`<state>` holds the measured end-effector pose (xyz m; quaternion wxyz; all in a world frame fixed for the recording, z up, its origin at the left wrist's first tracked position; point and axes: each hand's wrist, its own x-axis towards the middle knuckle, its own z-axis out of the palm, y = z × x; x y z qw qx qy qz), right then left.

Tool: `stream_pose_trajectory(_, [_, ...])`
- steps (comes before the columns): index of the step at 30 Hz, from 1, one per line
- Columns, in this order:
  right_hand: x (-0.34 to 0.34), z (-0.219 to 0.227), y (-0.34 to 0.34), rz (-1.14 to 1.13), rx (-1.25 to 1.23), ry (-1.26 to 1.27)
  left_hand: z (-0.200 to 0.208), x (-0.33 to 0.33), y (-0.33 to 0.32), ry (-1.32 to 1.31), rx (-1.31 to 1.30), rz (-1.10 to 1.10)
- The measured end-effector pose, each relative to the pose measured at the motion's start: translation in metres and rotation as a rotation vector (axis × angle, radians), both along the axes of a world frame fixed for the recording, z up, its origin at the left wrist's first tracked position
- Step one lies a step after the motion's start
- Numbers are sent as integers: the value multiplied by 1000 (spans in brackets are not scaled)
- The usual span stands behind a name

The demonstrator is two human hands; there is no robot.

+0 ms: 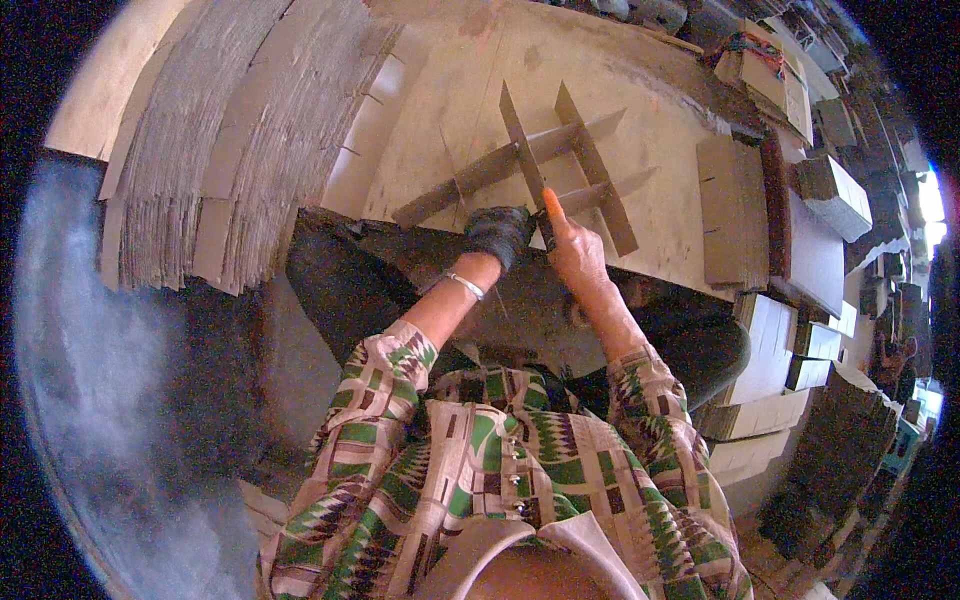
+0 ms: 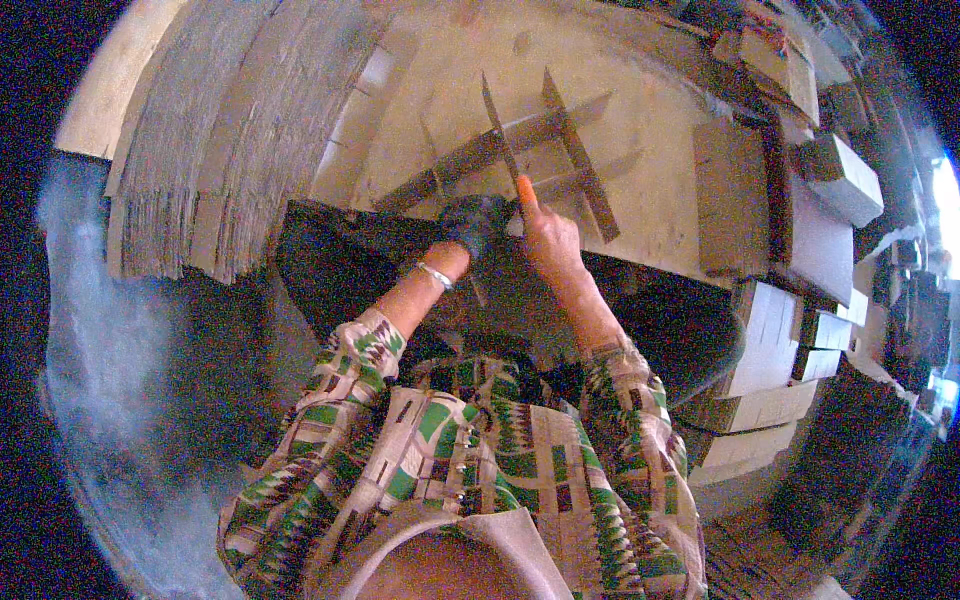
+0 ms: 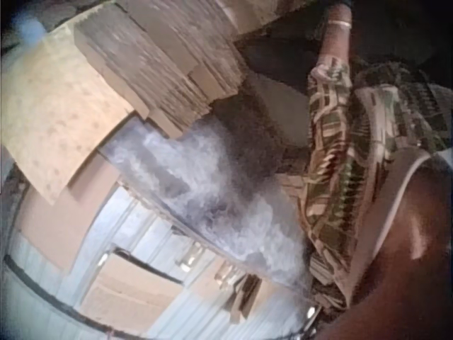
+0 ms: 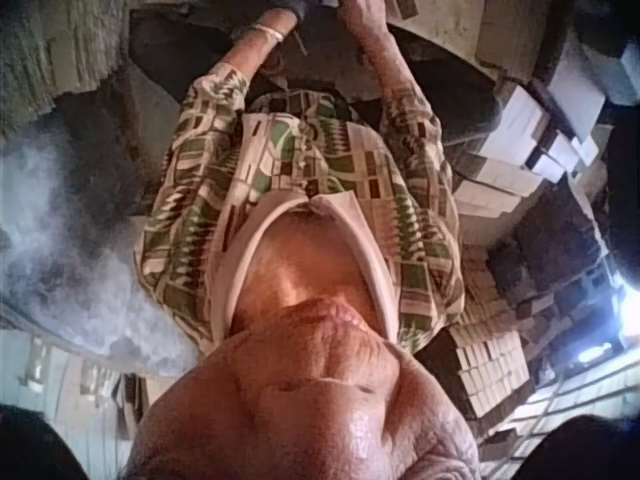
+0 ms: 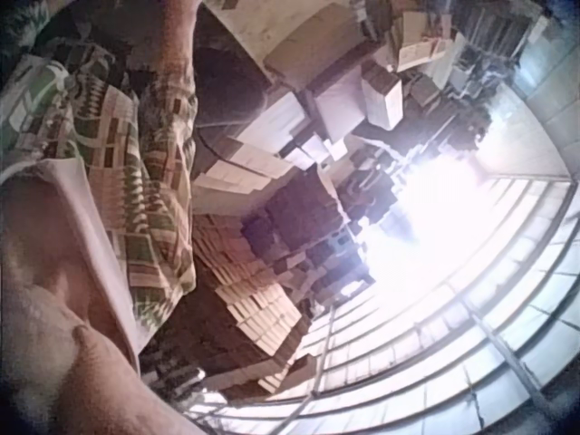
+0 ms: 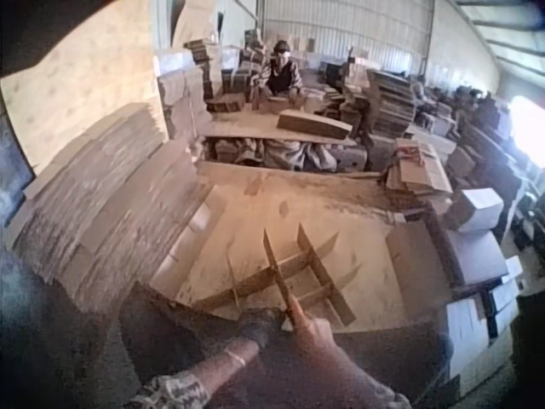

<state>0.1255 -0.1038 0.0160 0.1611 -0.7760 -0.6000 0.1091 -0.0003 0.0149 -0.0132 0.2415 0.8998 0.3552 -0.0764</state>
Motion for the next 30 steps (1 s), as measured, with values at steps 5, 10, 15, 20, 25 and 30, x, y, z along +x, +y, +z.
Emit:
stream_pose_trajectory(5, [-1,5,-15,-22,-17,36,20,-5,32,-386,378,279])
stream_pose_trajectory(10, [-13,8,-16,0,65,60,6,-16,89,-77,505,248])
stream_pose_trajectory(15, [-16,-3,-21,-12,-18,22,-10,-18,89,-57,446,277])
stream_pose_trajectory(20, [-15,-18,-12,-62,-178,-31,5,-11,85,-7,341,217])
stream_pose_trajectory(25, [28,18,-36,-229,156,5,-5,-37,95,-315,817,465])
stream_pose_trajectory(30, [85,-16,-31,-507,-19,211,39,-23,72,33,-205,460])
